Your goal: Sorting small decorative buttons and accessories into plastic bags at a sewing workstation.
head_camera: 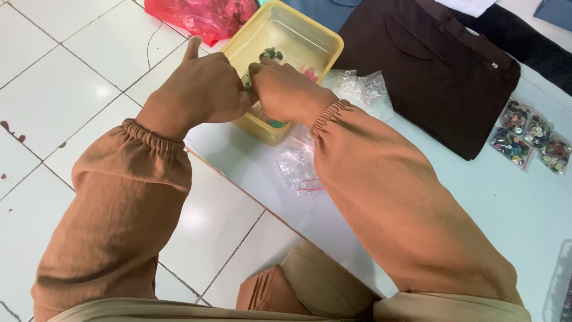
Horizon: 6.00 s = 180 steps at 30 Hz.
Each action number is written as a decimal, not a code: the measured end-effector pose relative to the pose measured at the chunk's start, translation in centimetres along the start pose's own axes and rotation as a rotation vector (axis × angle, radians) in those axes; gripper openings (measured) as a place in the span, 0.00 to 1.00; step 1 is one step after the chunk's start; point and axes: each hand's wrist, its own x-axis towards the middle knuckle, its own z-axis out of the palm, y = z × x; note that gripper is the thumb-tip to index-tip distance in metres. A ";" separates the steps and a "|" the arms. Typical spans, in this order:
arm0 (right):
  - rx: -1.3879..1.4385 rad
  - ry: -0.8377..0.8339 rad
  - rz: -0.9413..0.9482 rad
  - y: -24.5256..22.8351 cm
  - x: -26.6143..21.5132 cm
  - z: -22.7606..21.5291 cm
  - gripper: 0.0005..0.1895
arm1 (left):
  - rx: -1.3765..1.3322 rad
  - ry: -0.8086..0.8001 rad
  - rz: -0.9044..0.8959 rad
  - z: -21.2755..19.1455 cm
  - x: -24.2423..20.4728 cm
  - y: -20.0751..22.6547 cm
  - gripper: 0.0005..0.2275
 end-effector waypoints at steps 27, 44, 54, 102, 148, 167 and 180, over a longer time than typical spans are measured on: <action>0.260 0.667 0.690 -2.7 -54.7 -3.6 0.12 | -0.333 0.741 1.060 -0.2 -2.4 40.2 0.04; 0.357 0.022 1.307 0.4 -73.5 -3.9 0.44 | -0.437 0.377 0.971 4.4 -1.0 63.4 0.21; 0.240 0.450 1.016 2.2 -74.6 0.2 0.34 | -0.615 0.476 0.895 5.9 -0.2 65.3 0.13; 0.395 0.616 1.035 1.2 -74.5 -1.3 0.15 | -0.924 0.569 1.007 6.7 0.1 64.7 0.08; 0.186 0.762 1.080 1.8 -74.7 0.1 0.04 | -1.163 0.609 0.895 6.7 1.0 64.9 0.06; 0.068 1.031 0.982 0.3 -68.5 -1.4 0.07 | -1.257 0.584 0.775 6.1 1.7 57.2 0.11; 0.185 0.827 0.968 0.2 -54.8 3.9 0.05 | -1.054 0.309 0.650 8.1 5.5 48.3 0.07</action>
